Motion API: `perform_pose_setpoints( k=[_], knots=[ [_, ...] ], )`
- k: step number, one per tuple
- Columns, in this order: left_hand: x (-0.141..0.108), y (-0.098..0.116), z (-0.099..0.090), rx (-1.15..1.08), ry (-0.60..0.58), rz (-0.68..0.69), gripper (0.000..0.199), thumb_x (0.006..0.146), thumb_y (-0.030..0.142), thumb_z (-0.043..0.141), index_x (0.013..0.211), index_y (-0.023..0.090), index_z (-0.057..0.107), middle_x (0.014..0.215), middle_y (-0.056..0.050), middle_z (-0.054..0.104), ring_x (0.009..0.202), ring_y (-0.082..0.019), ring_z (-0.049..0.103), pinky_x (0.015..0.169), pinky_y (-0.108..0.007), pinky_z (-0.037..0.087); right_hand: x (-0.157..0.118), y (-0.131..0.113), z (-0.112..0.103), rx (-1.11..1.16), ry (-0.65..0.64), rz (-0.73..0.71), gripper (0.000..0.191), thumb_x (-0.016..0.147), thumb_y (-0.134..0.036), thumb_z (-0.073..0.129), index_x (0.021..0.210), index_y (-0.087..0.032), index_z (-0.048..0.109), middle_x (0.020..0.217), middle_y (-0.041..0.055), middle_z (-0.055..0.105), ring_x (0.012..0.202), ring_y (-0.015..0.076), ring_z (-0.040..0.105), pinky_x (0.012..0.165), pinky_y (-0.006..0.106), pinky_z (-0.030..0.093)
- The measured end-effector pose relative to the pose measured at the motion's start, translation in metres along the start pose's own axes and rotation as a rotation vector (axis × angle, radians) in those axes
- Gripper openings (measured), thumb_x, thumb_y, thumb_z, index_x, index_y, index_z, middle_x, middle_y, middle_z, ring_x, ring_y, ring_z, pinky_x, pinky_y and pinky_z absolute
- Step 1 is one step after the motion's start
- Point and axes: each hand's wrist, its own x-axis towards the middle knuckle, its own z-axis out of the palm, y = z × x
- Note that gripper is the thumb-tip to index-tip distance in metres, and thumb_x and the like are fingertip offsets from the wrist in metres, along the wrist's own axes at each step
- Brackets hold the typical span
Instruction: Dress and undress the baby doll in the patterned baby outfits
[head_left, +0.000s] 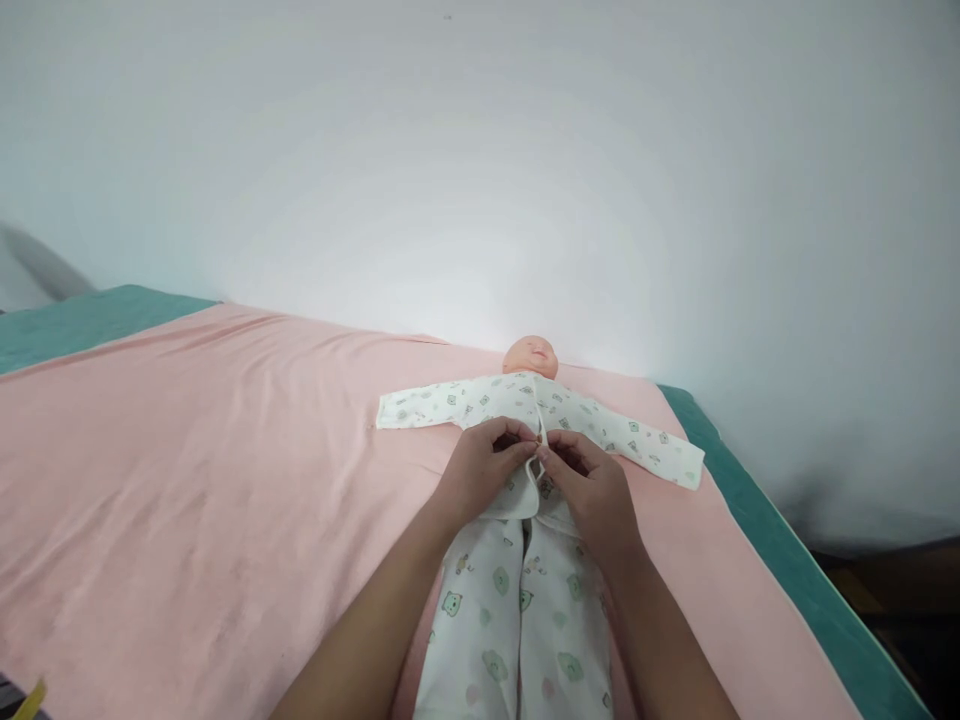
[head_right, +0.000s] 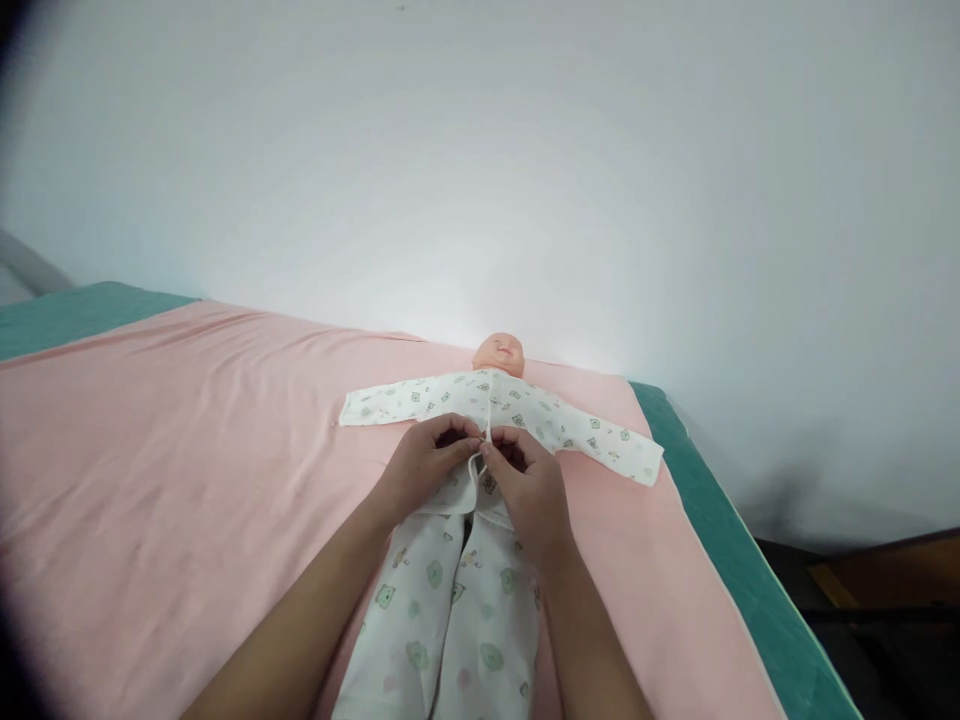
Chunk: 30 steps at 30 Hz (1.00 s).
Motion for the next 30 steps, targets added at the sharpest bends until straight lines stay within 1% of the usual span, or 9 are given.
perform_pose_setpoints(
  k=[5, 10, 14, 21, 24, 26, 28, 30],
  knots=[
    [0.001, -0.003, -0.001, -0.029, -0.004, -0.023, 0.011, 0.081, 0.028, 0.062, 0.086, 0.021, 0.069, 0.082, 0.000, 0.070, 0.079, -0.014, 0.062, 0.071, -0.023, 0.047, -0.001, -0.001, 0.002, -0.005, -0.023, 0.013, 0.022, 0.078, -0.037, 0.067, 0.091, -0.020, 0.066, 0.076, 0.0004, 0.064, 0.066, 0.0144, 0.058, 0.063, 0.027, 0.049],
    [0.004, -0.008, 0.002, -0.089, 0.053, -0.052, 0.014, 0.076, 0.029, 0.069, 0.085, 0.019, 0.066, 0.082, -0.002, 0.069, 0.077, -0.014, 0.062, 0.071, -0.025, 0.048, 0.001, 0.006, 0.005, -0.060, -0.034, 0.002, 0.025, 0.076, -0.036, 0.068, 0.093, -0.020, 0.062, 0.078, 0.0020, 0.065, 0.071, 0.0165, 0.060, 0.063, 0.028, 0.050],
    [0.006, -0.011, 0.003, -0.122, 0.083, -0.064, 0.016, 0.073, 0.029, 0.072, 0.080, 0.018, 0.062, 0.081, -0.002, 0.068, 0.076, -0.014, 0.061, 0.069, -0.025, 0.048, 0.001, 0.009, 0.008, -0.105, -0.014, 0.003, 0.023, 0.074, -0.033, 0.069, 0.092, -0.022, 0.059, 0.075, 0.0000, 0.065, 0.070, 0.0172, 0.062, 0.063, 0.028, 0.050],
    [0.003, -0.006, 0.006, 0.006, 0.075, -0.048, 0.014, 0.078, 0.030, 0.067, 0.087, 0.020, 0.066, 0.083, -0.002, 0.070, 0.078, -0.016, 0.064, 0.068, -0.025, 0.049, -0.002, 0.007, 0.013, -0.239, 0.045, -0.039, 0.018, 0.077, -0.032, 0.063, 0.091, -0.023, 0.056, 0.070, -0.0023, 0.065, 0.066, 0.0165, 0.061, 0.062, 0.028, 0.048],
    [0.002, -0.006, 0.009, 0.073, 0.102, -0.027, 0.013, 0.076, 0.027, 0.069, 0.086, 0.020, 0.066, 0.081, 0.000, 0.070, 0.075, -0.014, 0.063, 0.067, -0.024, 0.048, -0.003, 0.006, 0.017, -0.328, 0.067, -0.058, 0.016, 0.079, -0.029, 0.059, 0.094, -0.024, 0.058, 0.071, -0.0028, 0.065, 0.066, 0.0163, 0.061, 0.063, 0.028, 0.048],
    [0.003, -0.008, 0.011, 0.080, 0.130, -0.020, 0.011, 0.075, 0.025, 0.069, 0.084, 0.020, 0.065, 0.078, 0.000, 0.068, 0.072, -0.013, 0.062, 0.065, -0.023, 0.047, -0.004, 0.006, 0.019, -0.371, 0.071, -0.071, 0.017, 0.079, -0.028, 0.057, 0.096, -0.024, 0.058, 0.072, -0.0026, 0.065, 0.068, 0.0169, 0.062, 0.065, 0.029, 0.048],
    [0.003, -0.010, 0.011, 0.023, 0.138, -0.021, 0.011, 0.075, 0.025, 0.068, 0.082, 0.019, 0.063, 0.077, 0.000, 0.067, 0.072, -0.013, 0.061, 0.065, -0.023, 0.047, -0.004, 0.006, 0.019, -0.390, 0.065, -0.083, 0.020, 0.080, -0.029, 0.058, 0.099, -0.024, 0.059, 0.071, -0.0027, 0.065, 0.069, 0.0172, 0.063, 0.066, 0.029, 0.048],
    [0.003, -0.011, 0.010, -0.094, 0.128, -0.025, 0.014, 0.074, 0.026, 0.069, 0.082, 0.019, 0.060, 0.078, 0.000, 0.066, 0.073, -0.013, 0.062, 0.068, -0.024, 0.048, -0.004, 0.007, 0.019, -0.393, 0.059, -0.096, 0.024, 0.079, -0.029, 0.058, 0.103, -0.024, 0.059, 0.070, -0.0032, 0.065, 0.068, 0.0169, 0.062, 0.067, 0.029, 0.048]
  ],
)
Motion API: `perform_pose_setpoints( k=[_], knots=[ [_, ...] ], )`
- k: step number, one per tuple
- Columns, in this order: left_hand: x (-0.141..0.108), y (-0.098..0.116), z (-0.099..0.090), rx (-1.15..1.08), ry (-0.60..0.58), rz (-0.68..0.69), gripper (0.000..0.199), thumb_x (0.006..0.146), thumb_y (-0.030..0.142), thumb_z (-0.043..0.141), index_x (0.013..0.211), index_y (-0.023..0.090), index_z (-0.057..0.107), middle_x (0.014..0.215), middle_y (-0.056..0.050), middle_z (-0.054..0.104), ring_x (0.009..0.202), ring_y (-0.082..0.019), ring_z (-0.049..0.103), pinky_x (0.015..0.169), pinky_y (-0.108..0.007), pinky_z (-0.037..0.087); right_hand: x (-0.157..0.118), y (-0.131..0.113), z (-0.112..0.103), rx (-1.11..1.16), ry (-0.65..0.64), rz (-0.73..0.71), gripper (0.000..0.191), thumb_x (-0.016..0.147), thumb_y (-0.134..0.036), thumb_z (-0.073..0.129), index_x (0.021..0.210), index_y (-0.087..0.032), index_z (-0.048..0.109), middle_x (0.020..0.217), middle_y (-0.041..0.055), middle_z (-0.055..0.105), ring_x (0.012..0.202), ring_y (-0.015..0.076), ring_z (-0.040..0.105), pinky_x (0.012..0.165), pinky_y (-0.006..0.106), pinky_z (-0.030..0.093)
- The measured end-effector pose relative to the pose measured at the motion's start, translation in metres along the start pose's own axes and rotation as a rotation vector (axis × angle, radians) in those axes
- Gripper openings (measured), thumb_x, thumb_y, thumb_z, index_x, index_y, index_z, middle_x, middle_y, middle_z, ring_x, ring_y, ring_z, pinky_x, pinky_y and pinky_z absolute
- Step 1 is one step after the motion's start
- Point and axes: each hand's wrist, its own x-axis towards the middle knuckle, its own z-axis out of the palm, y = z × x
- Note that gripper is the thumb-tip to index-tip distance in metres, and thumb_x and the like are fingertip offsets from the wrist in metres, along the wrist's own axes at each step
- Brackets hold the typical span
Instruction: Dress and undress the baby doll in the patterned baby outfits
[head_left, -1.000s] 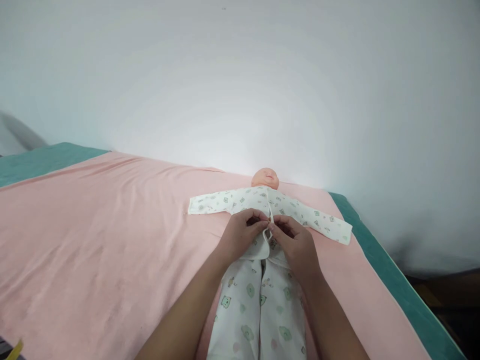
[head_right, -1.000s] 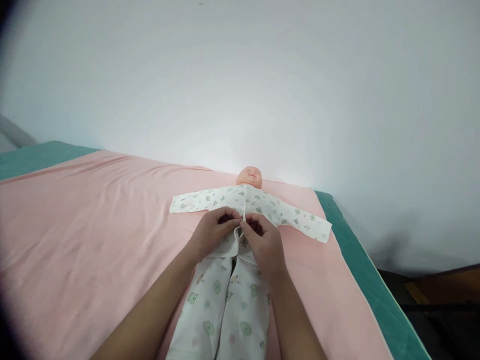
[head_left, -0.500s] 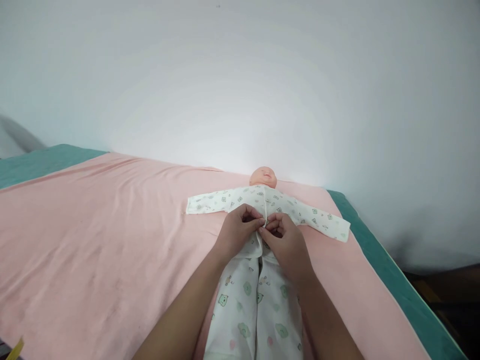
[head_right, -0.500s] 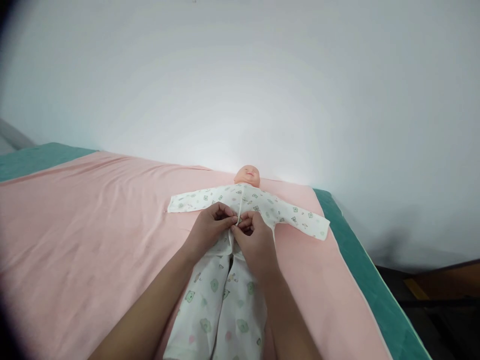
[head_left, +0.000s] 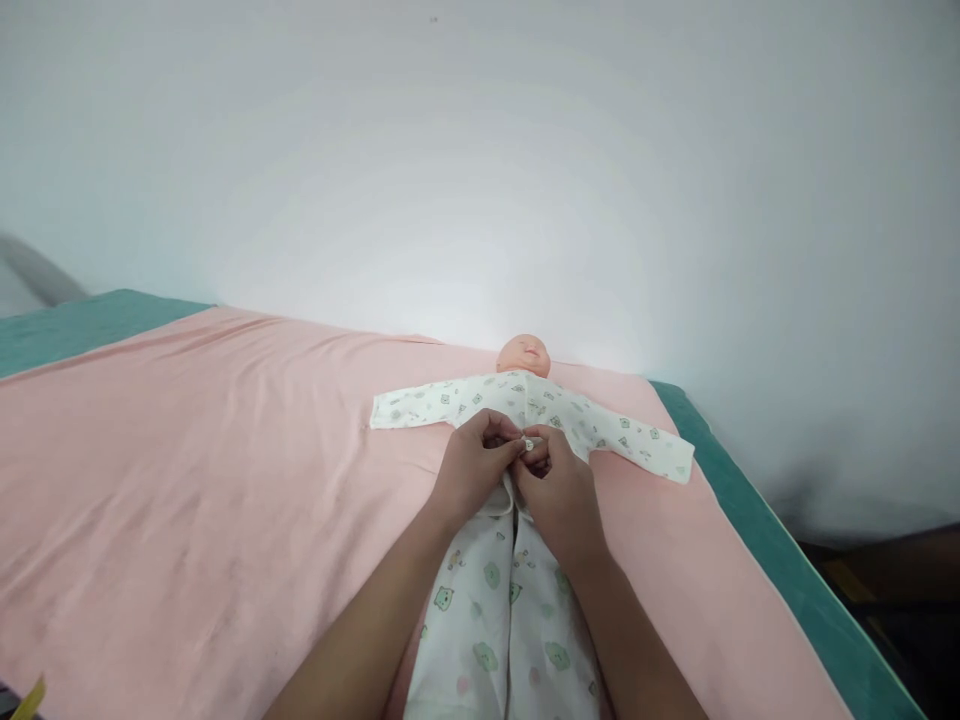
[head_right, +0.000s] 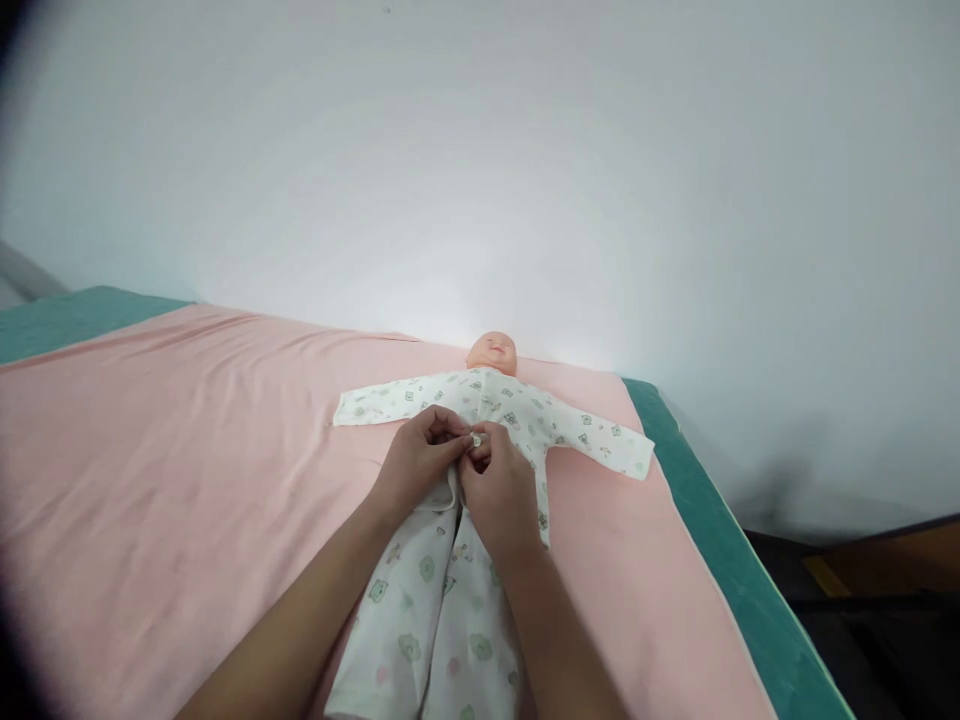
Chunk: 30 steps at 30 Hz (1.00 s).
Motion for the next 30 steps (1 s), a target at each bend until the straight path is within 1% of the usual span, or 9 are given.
perform_pose_setpoints(
  k=[3, 5, 8, 13, 18, 22, 27, 29, 30],
  knots=[
    [0.000, 0.001, -0.003, -0.169, -0.030, -0.023, 0.020, 0.072, 0.024, 0.071, 0.084, 0.019, 0.055, 0.076, 0.001, 0.065, 0.073, -0.012, 0.062, 0.069, -0.024, 0.048, 0.000, 0.001, -0.001, 0.010, 0.004, -0.016, 0.029, 0.079, -0.029, 0.059, 0.107, -0.024, 0.059, 0.068, -0.0037, 0.063, 0.065, 0.0167, 0.062, 0.066, 0.029, 0.049],
    [0.000, 0.003, -0.006, -0.197, -0.053, -0.044, 0.021, 0.071, 0.021, 0.071, 0.084, 0.018, 0.055, 0.075, 0.001, 0.064, 0.071, -0.012, 0.061, 0.068, -0.023, 0.047, 0.000, 0.002, -0.001, 0.019, 0.000, -0.021, 0.030, 0.079, -0.030, 0.059, 0.109, -0.024, 0.058, 0.068, -0.0037, 0.063, 0.065, 0.0167, 0.061, 0.066, 0.029, 0.049],
    [0.000, 0.004, -0.010, -0.125, -0.073, -0.052, 0.019, 0.071, 0.019, 0.070, 0.086, 0.018, 0.058, 0.078, 0.001, 0.065, 0.072, -0.011, 0.060, 0.067, -0.022, 0.047, 0.000, 0.004, -0.002, 0.022, -0.016, -0.031, 0.033, 0.079, -0.030, 0.060, 0.111, -0.024, 0.058, 0.069, -0.0037, 0.063, 0.065, 0.0167, 0.061, 0.067, 0.030, 0.049],
    [0.002, -0.001, -0.012, 0.080, -0.014, -0.025, 0.012, 0.074, 0.021, 0.067, 0.084, 0.019, 0.063, 0.079, 0.001, 0.065, 0.070, -0.011, 0.057, 0.064, -0.022, 0.044, -0.001, 0.006, -0.004, 0.012, -0.047, -0.030, 0.038, 0.080, -0.028, 0.060, 0.118, -0.024, 0.056, 0.068, -0.0049, 0.061, 0.065, 0.0158, 0.059, 0.066, 0.029, 0.048],
    [0.001, -0.002, -0.011, 0.186, 0.031, 0.070, 0.006, 0.077, 0.022, 0.064, 0.082, 0.020, 0.064, 0.072, 0.003, 0.062, 0.067, -0.011, 0.054, 0.063, -0.023, 0.042, -0.001, 0.006, -0.010, 0.045, -0.062, -0.036, 0.041, 0.081, -0.031, 0.062, 0.121, -0.025, 0.055, 0.068, -0.0056, 0.060, 0.066, 0.0150, 0.058, 0.068, 0.029, 0.048],
    [-0.014, -0.006, -0.014, 0.285, 0.076, 0.185, 0.003, 0.082, 0.022, 0.059, 0.081, 0.020, 0.062, 0.075, 0.002, 0.062, 0.069, -0.012, 0.053, 0.065, -0.025, 0.042, -0.004, 0.009, -0.014, 0.111, -0.066, -0.063, 0.040, 0.082, -0.034, 0.063, 0.120, -0.024, 0.054, 0.070, -0.0049, 0.059, 0.067, 0.0148, 0.058, 0.070, 0.029, 0.048],
    [-0.046, -0.017, -0.020, 0.457, -0.020, 0.359, 0.007, 0.086, 0.024, 0.057, 0.086, 0.022, 0.063, 0.085, -0.002, 0.063, 0.084, -0.017, 0.055, 0.077, -0.030, 0.044, -0.027, 0.022, -0.016, 0.092, -0.045, -0.097, 0.035, 0.086, -0.036, 0.059, 0.117, -0.022, 0.055, 0.073, -0.0022, 0.059, 0.070, 0.0168, 0.058, 0.071, 0.031, 0.050],
    [-0.056, -0.021, -0.023, 0.513, -0.026, 0.371, 0.009, 0.086, 0.026, 0.058, 0.092, 0.022, 0.065, 0.088, -0.003, 0.063, 0.088, -0.019, 0.055, 0.080, -0.032, 0.044, -0.040, 0.029, -0.018, 0.083, -0.037, -0.128, 0.032, 0.087, -0.034, 0.059, 0.116, -0.022, 0.055, 0.081, 0.0007, 0.061, 0.076, 0.0181, 0.059, 0.075, 0.033, 0.050],
    [-0.059, -0.022, -0.024, 0.533, -0.021, 0.368, 0.012, 0.085, 0.027, 0.059, 0.095, 0.023, 0.065, 0.089, -0.004, 0.063, 0.088, -0.020, 0.054, 0.080, -0.033, 0.045, -0.045, 0.032, -0.019, 0.067, -0.045, -0.159, 0.030, 0.086, -0.033, 0.059, 0.115, -0.022, 0.056, 0.088, 0.0029, 0.062, 0.083, 0.0192, 0.060, 0.079, 0.034, 0.050]
  ],
)
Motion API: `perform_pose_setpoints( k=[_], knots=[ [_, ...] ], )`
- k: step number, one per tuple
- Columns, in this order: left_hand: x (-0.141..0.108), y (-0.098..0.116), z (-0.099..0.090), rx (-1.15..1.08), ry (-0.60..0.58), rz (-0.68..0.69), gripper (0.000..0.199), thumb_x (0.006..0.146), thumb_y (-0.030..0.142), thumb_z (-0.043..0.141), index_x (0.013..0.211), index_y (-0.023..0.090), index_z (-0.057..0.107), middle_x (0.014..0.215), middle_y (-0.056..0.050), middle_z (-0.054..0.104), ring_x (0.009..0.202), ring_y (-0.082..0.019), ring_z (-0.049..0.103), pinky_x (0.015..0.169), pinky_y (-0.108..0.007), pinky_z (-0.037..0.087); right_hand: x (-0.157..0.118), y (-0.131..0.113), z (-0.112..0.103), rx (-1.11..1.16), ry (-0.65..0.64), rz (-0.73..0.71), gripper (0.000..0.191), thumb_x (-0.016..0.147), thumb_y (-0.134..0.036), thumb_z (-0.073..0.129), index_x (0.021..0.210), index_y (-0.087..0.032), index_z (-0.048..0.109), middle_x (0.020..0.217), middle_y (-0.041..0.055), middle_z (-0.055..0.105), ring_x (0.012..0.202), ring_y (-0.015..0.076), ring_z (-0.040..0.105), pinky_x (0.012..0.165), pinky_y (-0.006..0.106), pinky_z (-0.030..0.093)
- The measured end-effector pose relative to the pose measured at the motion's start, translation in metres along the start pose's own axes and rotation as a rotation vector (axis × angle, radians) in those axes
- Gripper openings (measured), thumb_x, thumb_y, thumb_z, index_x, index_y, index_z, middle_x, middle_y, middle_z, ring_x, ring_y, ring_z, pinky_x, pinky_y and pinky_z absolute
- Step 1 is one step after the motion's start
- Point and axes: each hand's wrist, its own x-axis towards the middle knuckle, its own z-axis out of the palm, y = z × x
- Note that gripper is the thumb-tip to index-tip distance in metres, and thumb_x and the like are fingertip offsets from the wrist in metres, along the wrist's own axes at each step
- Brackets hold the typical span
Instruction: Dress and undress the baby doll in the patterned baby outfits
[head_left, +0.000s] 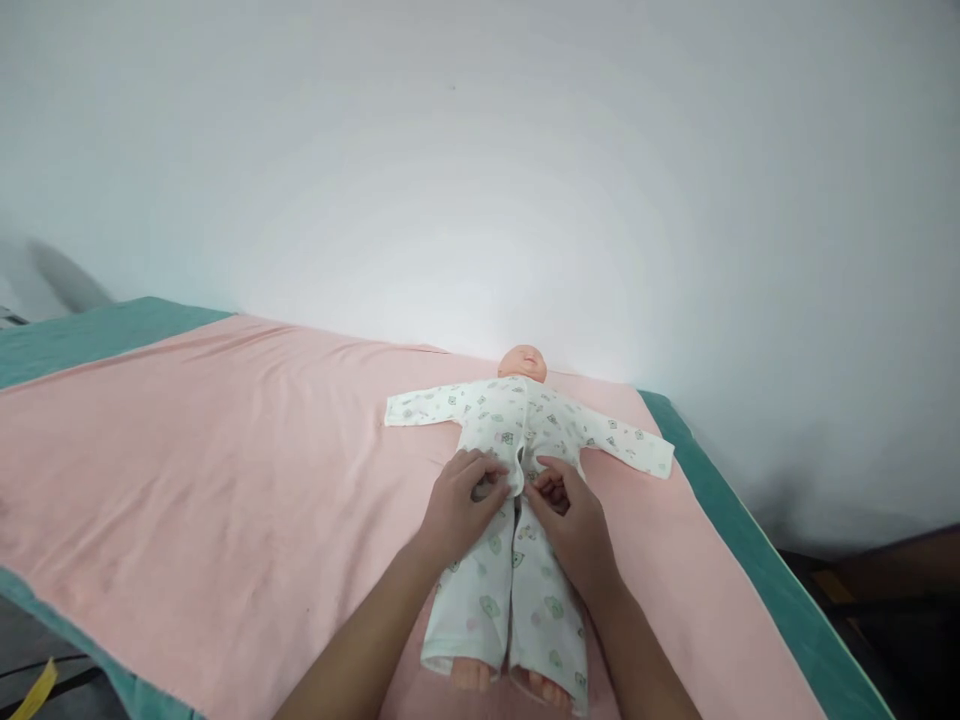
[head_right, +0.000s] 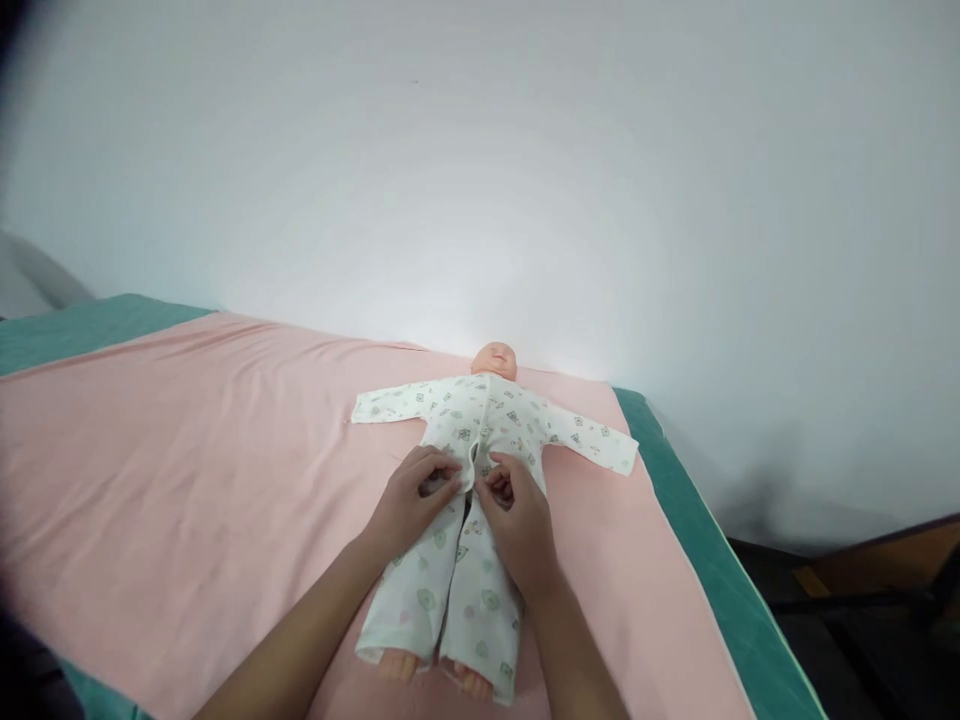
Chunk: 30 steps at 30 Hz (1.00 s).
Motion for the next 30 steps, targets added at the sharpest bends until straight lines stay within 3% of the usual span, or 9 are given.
perform_pose_setpoints(
  k=[3, 5, 10, 13, 20, 24, 30],
  knots=[
    [-0.006, -0.001, -0.001, 0.051, -0.007, 0.009, 0.017, 0.085, 0.027, 0.061, 0.102, 0.023, 0.064, 0.089, -0.003, 0.061, 0.090, -0.020, 0.053, 0.081, -0.034, 0.045, -0.010, 0.003, -0.002, -0.106, -0.053, -0.097, 0.028, 0.084, -0.027, 0.061, 0.112, -0.024, 0.058, 0.113, 0.0069, 0.059, 0.108, 0.0233, 0.054, 0.095, 0.039, 0.046],
    [-0.006, 0.000, -0.001, 0.104, -0.028, 0.032, 0.020, 0.084, 0.027, 0.062, 0.104, 0.025, 0.064, 0.089, -0.003, 0.060, 0.089, -0.020, 0.053, 0.081, -0.035, 0.045, -0.010, 0.002, -0.002, -0.184, -0.056, -0.115, 0.032, 0.082, -0.022, 0.062, 0.114, -0.025, 0.058, 0.118, 0.0061, 0.057, 0.113, 0.0242, 0.051, 0.098, 0.041, 0.043],
    [-0.003, 0.003, 0.001, 0.289, -0.083, 0.088, 0.027, 0.082, 0.027, 0.063, 0.109, 0.028, 0.063, 0.095, -0.003, 0.061, 0.090, -0.022, 0.053, 0.079, -0.036, 0.044, -0.002, -0.002, 0.004, -0.300, 0.043, -0.114, 0.031, 0.080, -0.013, 0.059, 0.108, -0.025, 0.062, 0.105, 0.0042, 0.061, 0.098, 0.0229, 0.054, 0.085, 0.040, 0.047],
    [-0.002, 0.003, 0.004, 0.361, -0.082, 0.103, 0.030, 0.082, 0.022, 0.060, 0.112, 0.028, 0.061, 0.098, -0.003, 0.061, 0.091, -0.022, 0.052, 0.079, -0.037, 0.043, 0.000, -0.004, 0.005, -0.250, 0.132, -0.194, 0.020, 0.086, -0.013, 0.054, 0.099, -0.023, 0.065, 0.095, 0.0044, 0.061, 0.091, 0.0202, 0.056, 0.080, 0.036, 0.049],
    [-0.004, 0.003, 0.005, 0.440, -0.112, 0.157, 0.027, 0.088, 0.016, 0.051, 0.108, 0.030, 0.063, 0.088, -0.002, 0.058, 0.082, -0.020, 0.049, 0.072, -0.035, 0.040, -0.006, -0.009, 0.004, -0.210, 0.274, -0.408, 0.027, 0.088, -0.007, 0.053, 0.108, -0.021, 0.066, 0.088, 0.0042, 0.059, 0.082, 0.0152, 0.058, 0.070, 0.029, 0.051],
    [-0.006, 0.003, 0.002, 0.408, -0.095, 0.259, 0.023, 0.091, 0.016, 0.046, 0.103, 0.025, 0.064, 0.082, -0.003, 0.056, 0.076, -0.018, 0.045, 0.066, -0.033, 0.037, -0.007, -0.008, 0.004, -0.229, 0.230, -0.437, 0.026, 0.087, -0.005, 0.053, 0.104, -0.020, 0.067, 0.087, 0.0047, 0.057, 0.082, 0.0159, 0.057, 0.070, 0.030, 0.051],
    [-0.009, 0.004, -0.001, 0.291, -0.070, 0.270, 0.017, 0.092, 0.020, 0.048, 0.097, 0.021, 0.064, 0.077, -0.003, 0.056, 0.072, -0.017, 0.046, 0.065, -0.032, 0.038, -0.006, -0.008, -0.002, -0.214, 0.002, -0.440, 0.022, 0.086, -0.008, 0.057, 0.102, -0.020, 0.065, 0.092, 0.0059, 0.063, 0.088, 0.0192, 0.056, 0.079, 0.037, 0.049]
  ],
)
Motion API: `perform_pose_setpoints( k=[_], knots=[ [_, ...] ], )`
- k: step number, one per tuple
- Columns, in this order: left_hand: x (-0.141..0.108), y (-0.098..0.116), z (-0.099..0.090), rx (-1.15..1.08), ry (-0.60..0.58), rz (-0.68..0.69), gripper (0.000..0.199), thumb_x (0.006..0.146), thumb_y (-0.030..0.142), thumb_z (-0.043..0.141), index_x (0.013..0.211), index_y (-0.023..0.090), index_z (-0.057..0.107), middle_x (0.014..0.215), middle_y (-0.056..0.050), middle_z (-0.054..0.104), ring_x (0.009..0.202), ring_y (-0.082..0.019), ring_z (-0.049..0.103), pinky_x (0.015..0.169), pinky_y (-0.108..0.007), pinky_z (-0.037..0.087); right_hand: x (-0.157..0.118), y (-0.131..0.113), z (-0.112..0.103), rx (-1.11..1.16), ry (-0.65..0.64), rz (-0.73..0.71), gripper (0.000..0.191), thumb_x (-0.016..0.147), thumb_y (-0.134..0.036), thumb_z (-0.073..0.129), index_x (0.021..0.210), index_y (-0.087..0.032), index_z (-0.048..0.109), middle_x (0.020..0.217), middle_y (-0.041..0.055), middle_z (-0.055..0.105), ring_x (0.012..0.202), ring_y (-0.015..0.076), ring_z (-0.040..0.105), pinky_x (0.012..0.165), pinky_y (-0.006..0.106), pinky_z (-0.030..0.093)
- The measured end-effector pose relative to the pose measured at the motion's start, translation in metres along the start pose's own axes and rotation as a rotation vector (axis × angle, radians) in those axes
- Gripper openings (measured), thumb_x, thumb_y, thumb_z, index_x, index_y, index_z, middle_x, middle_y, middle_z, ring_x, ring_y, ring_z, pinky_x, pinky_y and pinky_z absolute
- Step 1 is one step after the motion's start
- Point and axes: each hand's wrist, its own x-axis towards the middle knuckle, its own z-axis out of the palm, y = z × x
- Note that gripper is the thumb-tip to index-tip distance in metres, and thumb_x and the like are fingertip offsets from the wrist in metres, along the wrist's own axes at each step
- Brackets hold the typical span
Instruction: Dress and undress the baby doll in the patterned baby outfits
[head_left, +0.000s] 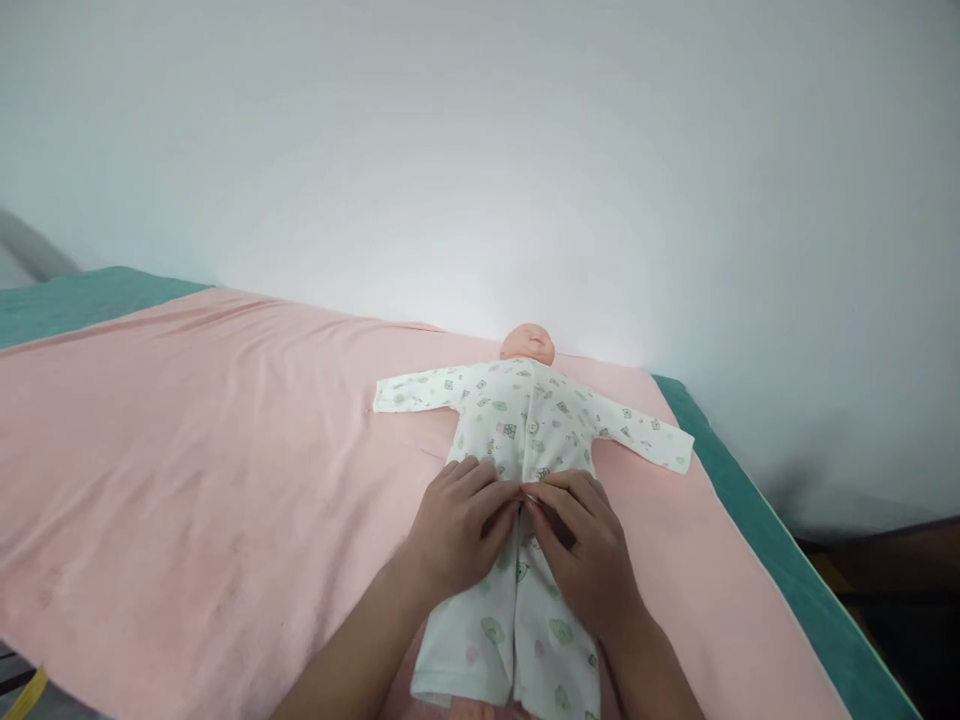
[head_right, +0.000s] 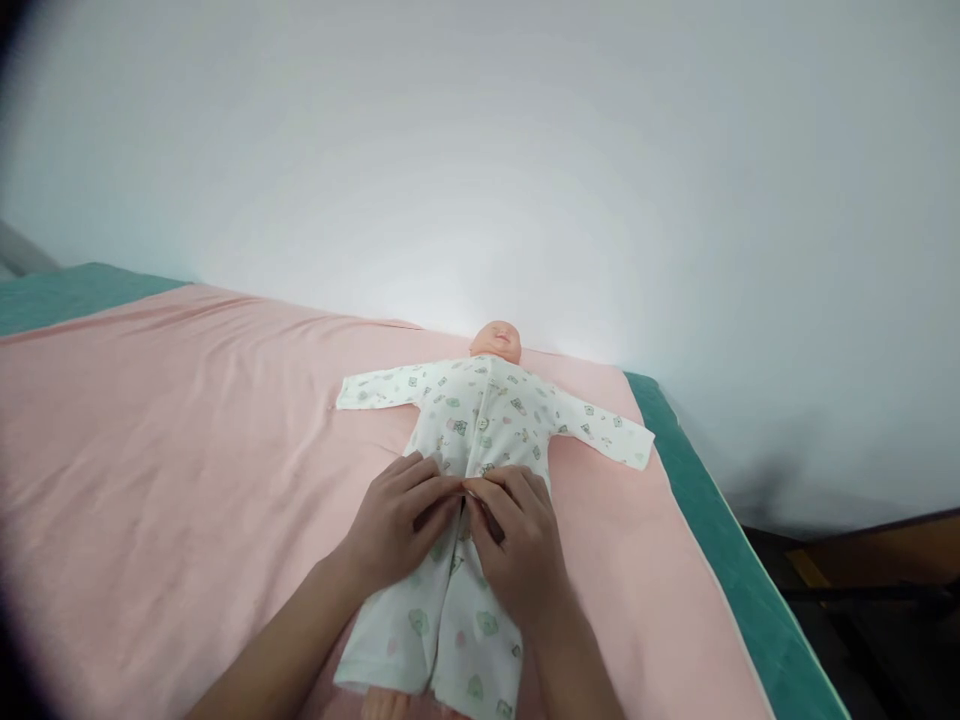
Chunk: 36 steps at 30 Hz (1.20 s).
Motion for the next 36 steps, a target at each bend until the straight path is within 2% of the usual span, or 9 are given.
perform_pose_setpoints(
  k=[3, 8, 12, 16, 19, 22, 27, 32, 36],
  knots=[
    [-0.004, -0.003, -0.001, -0.097, 0.094, -0.064, 0.016, 0.092, 0.022, 0.050, 0.100, 0.021, 0.064, 0.080, -0.004, 0.058, 0.075, -0.017, 0.049, 0.067, -0.032, 0.040, -0.003, 0.001, -0.005, 0.039, 0.023, -0.020, 0.024, 0.085, -0.006, 0.056, 0.102, -0.021, 0.064, 0.093, 0.0059, 0.063, 0.089, 0.0195, 0.056, 0.078, 0.037, 0.048],
    [-0.007, -0.013, 0.000, -0.275, 0.217, -0.283, 0.020, 0.092, 0.018, 0.045, 0.098, 0.022, 0.063, 0.086, -0.004, 0.058, 0.080, -0.017, 0.052, 0.068, -0.030, 0.042, -0.012, 0.010, -0.008, 0.083, 0.107, 0.041, 0.040, 0.080, 0.001, 0.043, 0.106, -0.022, 0.063, 0.102, 0.0075, 0.059, 0.096, 0.0202, 0.055, 0.078, 0.036, 0.050],
    [-0.010, -0.019, 0.003, -0.397, 0.233, -0.407, 0.029, 0.082, 0.007, 0.041, 0.092, 0.022, 0.063, 0.092, -0.003, 0.058, 0.081, -0.016, 0.053, 0.069, -0.028, 0.043, -0.017, 0.023, -0.006, 0.045, 0.134, 0.114, 0.054, 0.069, 0.004, 0.037, 0.110, -0.022, 0.060, 0.113, 0.0082, 0.056, 0.110, 0.0230, 0.052, 0.086, 0.040, 0.050],
    [-0.021, -0.021, 0.002, -0.464, 0.218, -0.530, 0.040, 0.071, 0.002, 0.039, 0.098, 0.022, 0.059, 0.097, -0.002, 0.059, 0.084, -0.015, 0.054, 0.073, -0.028, 0.044, -0.025, 0.031, -0.003, -0.007, 0.150, 0.197, 0.058, 0.065, 0.002, 0.037, 0.114, -0.022, 0.058, 0.121, 0.0087, 0.053, 0.119, 0.0253, 0.046, 0.099, 0.048, 0.044],
    [-0.032, -0.020, 0.002, -0.505, 0.187, -0.591, 0.040, 0.073, 0.005, 0.041, 0.107, 0.021, 0.054, 0.101, -0.003, 0.058, 0.084, -0.015, 0.055, 0.074, -0.028, 0.046, -0.033, 0.035, -0.001, -0.034, 0.181, 0.349, 0.054, 0.070, -0.002, 0.040, 0.117, -0.022, 0.056, 0.122, 0.0098, 0.052, 0.120, 0.0264, 0.045, 0.098, 0.049, 0.045],
    [-0.036, -0.020, 0.005, -0.453, 0.196, -0.631, 0.030, 0.078, 0.015, 0.050, 0.107, 0.019, 0.053, 0.102, -0.005, 0.058, 0.085, -0.016, 0.055, 0.073, -0.029, 0.046, -0.039, 0.035, -0.001, -0.019, 0.200, 0.472, 0.041, 0.078, -0.010, 0.044, 0.114, -0.022, 0.058, 0.114, 0.0099, 0.056, 0.108, 0.0252, 0.052, 0.086, 0.043, 0.050],
    [-0.034, -0.019, 0.008, -0.320, 0.157, -0.786, 0.008, 0.081, 0.029, 0.053, 0.083, 0.021, 0.050, 0.080, 0.001, 0.058, 0.069, -0.015, 0.051, 0.063, -0.026, 0.040, -0.043, 0.030, -0.004, -0.030, 0.189, 0.454, 0.019, 0.079, -0.014, 0.046, 0.089, -0.021, 0.061, 0.092, 0.0065, 0.061, 0.090, 0.0231, 0.056, 0.073, 0.036, 0.049],
    [-0.036, -0.018, 0.005, -0.303, 0.139, -0.772, 0.016, 0.081, 0.028, 0.050, 0.071, 0.021, 0.039, 0.066, 0.004, 0.048, 0.062, -0.013, 0.040, 0.057, -0.022, 0.032, -0.044, 0.024, -0.006, -0.072, 0.142, 0.475, 0.015, 0.075, -0.013, 0.045, 0.077, -0.021, 0.057, 0.081, 0.0042, 0.060, 0.081, 0.0215, 0.055, 0.067, 0.033, 0.045],
    [-0.034, -0.019, 0.004, -0.255, 0.112, -0.775, 0.019, 0.079, 0.027, 0.050, 0.070, 0.021, 0.035, 0.064, 0.005, 0.046, 0.061, -0.012, 0.036, 0.055, -0.022, 0.027, -0.044, 0.025, -0.007, -0.048, 0.167, 0.476, 0.016, 0.074, -0.011, 0.044, 0.079, -0.021, 0.056, 0.083, 0.0046, 0.059, 0.084, 0.0222, 0.055, 0.072, 0.035, 0.046]
  ],
)
